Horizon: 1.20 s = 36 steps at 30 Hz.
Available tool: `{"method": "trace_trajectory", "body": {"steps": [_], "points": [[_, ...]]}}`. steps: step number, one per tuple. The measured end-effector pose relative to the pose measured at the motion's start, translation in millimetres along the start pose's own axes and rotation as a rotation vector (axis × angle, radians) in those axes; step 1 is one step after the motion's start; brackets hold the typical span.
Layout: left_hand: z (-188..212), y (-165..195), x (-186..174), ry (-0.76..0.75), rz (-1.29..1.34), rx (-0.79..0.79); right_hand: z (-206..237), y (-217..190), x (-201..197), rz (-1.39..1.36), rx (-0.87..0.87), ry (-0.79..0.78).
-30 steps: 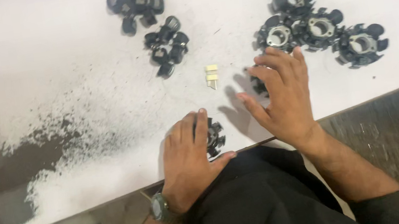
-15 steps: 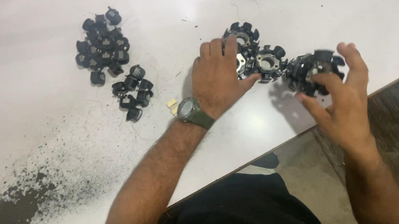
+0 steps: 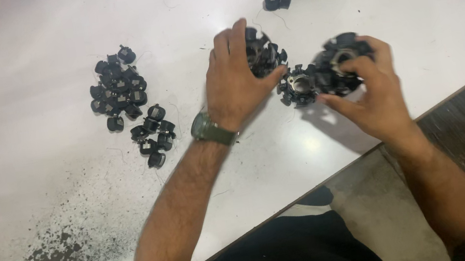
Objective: The person sits at a white table assembling omni wheels, pressing black roller pieces into the hubs of wheel bodies one at a time using a small handheld tool, then setting each finished wheel aside and picking up the next hub.
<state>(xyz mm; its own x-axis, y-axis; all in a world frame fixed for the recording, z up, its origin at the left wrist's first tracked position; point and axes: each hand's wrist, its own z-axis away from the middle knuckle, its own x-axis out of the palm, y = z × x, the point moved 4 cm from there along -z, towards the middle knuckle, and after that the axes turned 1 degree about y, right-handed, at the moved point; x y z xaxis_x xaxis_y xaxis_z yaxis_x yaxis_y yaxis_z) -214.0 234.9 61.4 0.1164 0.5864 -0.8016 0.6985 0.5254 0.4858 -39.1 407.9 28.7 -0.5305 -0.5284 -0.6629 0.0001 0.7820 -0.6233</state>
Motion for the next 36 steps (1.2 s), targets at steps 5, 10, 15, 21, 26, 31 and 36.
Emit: {"method": "trace_trajectory", "body": {"steps": [5, 10, 15, 21, 26, 31, 36], "points": [[-19.7, -8.3, 28.1, -0.101, 0.005, 0.032, -26.3, -14.7, 29.5, 0.157, -0.061, -0.187], [6.6, -3.9, 35.1, -0.078, -0.011, 0.18, 0.2, 21.6, -13.8, 0.209, 0.07, -0.102], [20.8, 34.9, 64.6, -0.24, 0.054, 0.213, 24.0, 62.1, -64.3, 0.412, 0.171, 0.008], [-56.2, 121.4, 103.4, -0.143, -0.088, 0.207, -12.9, 127.8, -100.6, 0.349, 0.467, 0.127], [37.6, 117.3, 91.4, -0.312, -0.184, 0.403, 13.1, 146.0, -40.8, 0.048, 0.65, -0.119], [132.7, 6.1, 5.9, -0.332, -0.42, 0.256, -2.9, 103.9, 24.0, 0.632, 0.025, -0.287], [153.2, -63.8, -71.3, -0.263, -0.488, 0.195, -10.3, 27.8, 81.2, 0.627, -0.264, -0.354]]}}
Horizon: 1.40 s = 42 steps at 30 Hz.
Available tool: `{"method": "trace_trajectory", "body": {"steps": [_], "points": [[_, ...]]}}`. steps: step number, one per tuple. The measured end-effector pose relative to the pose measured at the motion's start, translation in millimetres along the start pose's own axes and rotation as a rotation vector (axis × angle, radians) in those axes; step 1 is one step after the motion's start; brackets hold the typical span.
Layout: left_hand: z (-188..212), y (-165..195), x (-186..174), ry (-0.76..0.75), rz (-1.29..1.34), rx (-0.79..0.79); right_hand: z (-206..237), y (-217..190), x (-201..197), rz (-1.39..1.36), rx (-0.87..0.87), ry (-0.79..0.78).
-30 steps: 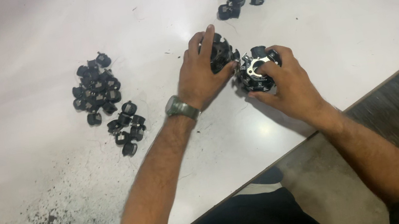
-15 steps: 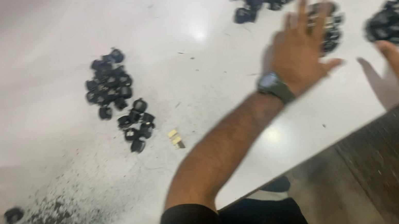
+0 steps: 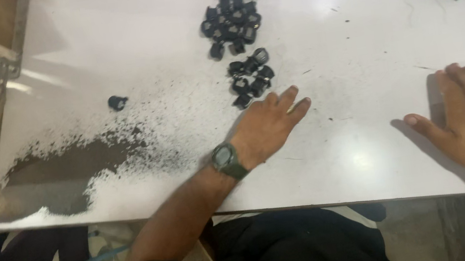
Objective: The person sits at a white table assembling omni wheels, pressing black roller pieces into the hubs of wheel bodies one at a time using a small handheld tool, then setting each finished wheel aside and picking up the next hub.
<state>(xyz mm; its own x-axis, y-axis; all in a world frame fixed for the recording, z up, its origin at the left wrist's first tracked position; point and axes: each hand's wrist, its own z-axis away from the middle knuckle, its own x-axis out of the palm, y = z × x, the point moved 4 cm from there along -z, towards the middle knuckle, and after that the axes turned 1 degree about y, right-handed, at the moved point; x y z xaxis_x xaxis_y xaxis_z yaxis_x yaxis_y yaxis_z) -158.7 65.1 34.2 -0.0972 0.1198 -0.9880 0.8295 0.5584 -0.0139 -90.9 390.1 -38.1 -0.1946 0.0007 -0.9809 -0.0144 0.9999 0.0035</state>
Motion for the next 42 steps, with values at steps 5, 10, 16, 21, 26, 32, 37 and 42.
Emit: {"method": "trace_trajectory", "body": {"steps": [5, 10, 16, 21, 26, 32, 37, 42], "points": [[19.5, 5.3, 1.0, -0.113, 0.116, -0.042, -7.1, -109.4, -15.0, -0.1, -0.185, -0.098], [114.9, -27.6, -27.6, 0.128, 0.237, -0.388, 7.3, -196.3, -31.5, -0.279, -0.379, -0.061], [228.3, -42.7, -60.2, 0.628, 0.53, -0.709, 23.5, -330.2, -44.6, -0.677, -0.746, -0.116], [185.9, -21.5, -32.5, 0.434, 0.491, -0.614, 42.4, -303.0, -75.6, -1.024, -0.547, 0.236], [97.8, 10.6, 5.0, 0.062, 0.459, -0.356, 32.3, -219.0, -75.6, -0.64, -0.272, 0.299], [20.5, -44.7, -9.4, 0.242, 0.244, -0.469, 38.3, -189.2, -79.6, -0.459, -0.191, 0.248], [-15.5, -72.9, 15.2, 0.095, 0.027, -0.44, 31.5, -190.5, -70.3, -0.412, -0.223, 0.164], [-16.5, -75.8, 37.0, 0.122, 0.066, -0.414, 14.1, -159.8, -75.6, -0.478, -0.119, 0.166]]}}
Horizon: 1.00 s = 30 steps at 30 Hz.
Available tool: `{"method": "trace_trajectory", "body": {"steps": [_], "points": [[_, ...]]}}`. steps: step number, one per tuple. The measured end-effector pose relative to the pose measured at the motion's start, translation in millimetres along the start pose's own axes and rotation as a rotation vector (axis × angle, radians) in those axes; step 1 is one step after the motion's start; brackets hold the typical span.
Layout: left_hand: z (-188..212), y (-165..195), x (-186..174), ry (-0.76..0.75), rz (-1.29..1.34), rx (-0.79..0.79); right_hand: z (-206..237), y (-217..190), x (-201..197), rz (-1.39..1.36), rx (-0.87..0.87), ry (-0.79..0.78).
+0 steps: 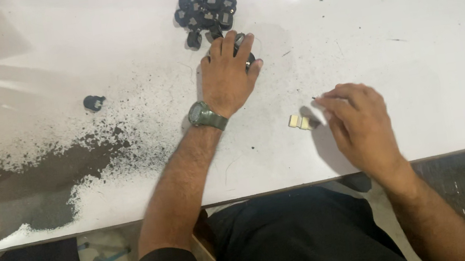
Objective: The person sits at a white table assembling omni wheels, pressing black roller pieces into the hubs of wheel bodies one at a time using a small handheld tool, then setting each finished wheel aside and picking up the next hub.
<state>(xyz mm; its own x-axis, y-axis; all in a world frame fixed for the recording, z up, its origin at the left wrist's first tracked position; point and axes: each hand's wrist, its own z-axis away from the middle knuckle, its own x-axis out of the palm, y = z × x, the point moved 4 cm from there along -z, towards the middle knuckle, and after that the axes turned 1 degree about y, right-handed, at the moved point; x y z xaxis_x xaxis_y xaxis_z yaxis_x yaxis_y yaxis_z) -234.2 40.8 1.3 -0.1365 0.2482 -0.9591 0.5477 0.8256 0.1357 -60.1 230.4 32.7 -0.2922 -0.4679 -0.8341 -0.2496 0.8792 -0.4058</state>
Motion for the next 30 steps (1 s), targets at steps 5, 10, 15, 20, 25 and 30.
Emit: {"method": "trace_trajectory", "body": {"steps": [5, 10, 15, 20, 25, 30], "points": [[30.2, 10.2, -9.2, -0.099, 0.053, 0.111, -14.4, -8.6, 6.6, 0.052, -0.196, -0.095], [91.5, 49.3, -33.5, -0.136, 0.012, 0.328, -9.8, -18.0, 25.2, 0.143, -0.239, -0.198], [123.2, 49.4, -68.8, 0.132, 0.061, 0.394, -1.8, -8.6, 12.1, -0.044, -0.089, -0.072], [168.5, 39.2, -69.4, 0.071, 0.315, -0.007, 21.3, 10.5, 2.4, -0.387, 0.211, 0.059], [190.1, 55.8, -53.7, 0.151, 0.287, -0.063, 39.8, 12.8, 18.6, -0.712, 0.281, 0.066], [163.3, 55.0, -55.8, 0.093, 0.176, -0.025, 39.1, 6.8, 21.3, -0.32, 0.169, -0.027]]}}
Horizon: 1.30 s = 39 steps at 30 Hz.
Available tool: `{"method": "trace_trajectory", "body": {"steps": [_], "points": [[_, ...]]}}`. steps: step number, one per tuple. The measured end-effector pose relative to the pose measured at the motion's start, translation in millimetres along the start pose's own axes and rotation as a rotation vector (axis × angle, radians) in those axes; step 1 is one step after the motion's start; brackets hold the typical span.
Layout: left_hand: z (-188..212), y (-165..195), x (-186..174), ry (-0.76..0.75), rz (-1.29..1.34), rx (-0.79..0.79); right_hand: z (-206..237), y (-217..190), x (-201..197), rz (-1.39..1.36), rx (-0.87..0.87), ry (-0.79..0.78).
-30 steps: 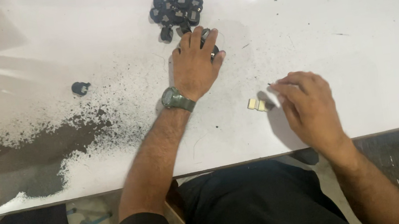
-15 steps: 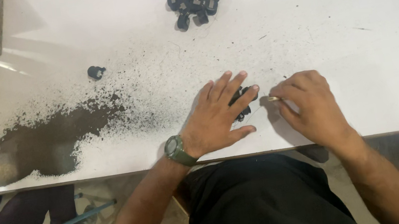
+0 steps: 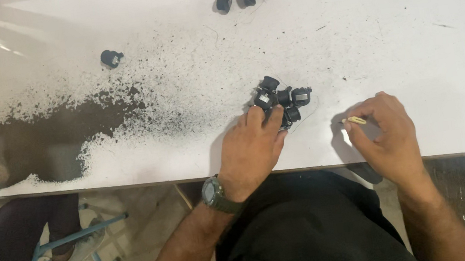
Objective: The person sits at a white table assembling omni wheels, pressing black roller pieces into the hubs of wheel bodies one at a time using a small handheld tool, then setting each finished wheel aside and picking up the next hub.
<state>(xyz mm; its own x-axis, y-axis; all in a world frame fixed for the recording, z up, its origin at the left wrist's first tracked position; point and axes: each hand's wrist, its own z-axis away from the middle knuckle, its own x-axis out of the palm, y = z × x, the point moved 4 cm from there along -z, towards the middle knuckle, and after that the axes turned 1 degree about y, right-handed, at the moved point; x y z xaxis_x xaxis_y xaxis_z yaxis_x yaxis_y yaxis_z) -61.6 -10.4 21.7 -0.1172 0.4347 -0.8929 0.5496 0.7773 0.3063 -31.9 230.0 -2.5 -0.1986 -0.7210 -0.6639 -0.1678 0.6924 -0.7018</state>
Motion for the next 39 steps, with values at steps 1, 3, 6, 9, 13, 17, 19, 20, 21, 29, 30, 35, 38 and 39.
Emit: {"method": "trace_trajectory", "body": {"steps": [1, 3, 6, 9, 13, 17, 19, 20, 21, 29, 30, 35, 38, 39], "points": [[-4.5, 1.4, -0.1, -0.028, -0.007, 0.005, 0.4, 2.7, -1.2, -0.02, 0.066, -0.019], [-5.9, 0.5, -1.4, -0.124, 0.022, -0.019, 2.0, -0.4, -8.4, 0.084, -0.055, 0.007], [5.6, -5.6, -10.9, -0.131, 0.082, -0.012, 7.9, 1.3, -18.6, 0.177, -0.115, 0.007], [18.3, -7.6, -18.6, -0.022, 0.146, 0.044, 13.1, 1.1, -20.8, 0.26, -0.14, -0.044], [24.8, -7.0, -18.8, -0.004, 0.255, 0.008, 14.2, -9.0, -19.8, 0.287, -0.167, 0.04], [15.8, -1.8, -6.9, -0.11, 0.261, 0.013, 11.2, -13.3, -24.0, 0.288, -0.174, 0.094], [10.9, 0.2, -1.6, -0.139, 0.25, 0.049, 8.7, -10.7, -22.8, 0.435, -0.192, -0.006], [9.6, 0.3, -0.4, -0.141, 0.254, 0.061, 7.8, -8.6, -22.4, 0.455, -0.18, -0.039], [8.4, 0.0, 0.4, -0.146, 0.259, 0.074, 5.4, -5.6, -22.3, 0.475, -0.167, -0.071], [12.9, 5.1, -10.8, -0.125, 0.277, 0.182, -9.9, 5.0, -14.3, 0.581, -0.307, -0.1], [14.2, 7.2, -11.2, -0.117, 0.273, 0.188, -10.7, 7.4, -12.6, 0.573, -0.315, -0.099], [13.2, 8.1, -4.6, -0.112, 0.249, 0.188, -6.2, 17.3, -3.1, 0.654, -0.317, -0.147], [12.3, 7.1, -1.3, -0.098, 0.272, 0.202, 2.3, 8.0, 1.8, 0.551, -0.309, -0.155], [11.5, 6.4, 0.0, -0.101, 0.278, 0.196, 6.0, 0.7, 5.1, 0.461, -0.319, -0.153]]}}
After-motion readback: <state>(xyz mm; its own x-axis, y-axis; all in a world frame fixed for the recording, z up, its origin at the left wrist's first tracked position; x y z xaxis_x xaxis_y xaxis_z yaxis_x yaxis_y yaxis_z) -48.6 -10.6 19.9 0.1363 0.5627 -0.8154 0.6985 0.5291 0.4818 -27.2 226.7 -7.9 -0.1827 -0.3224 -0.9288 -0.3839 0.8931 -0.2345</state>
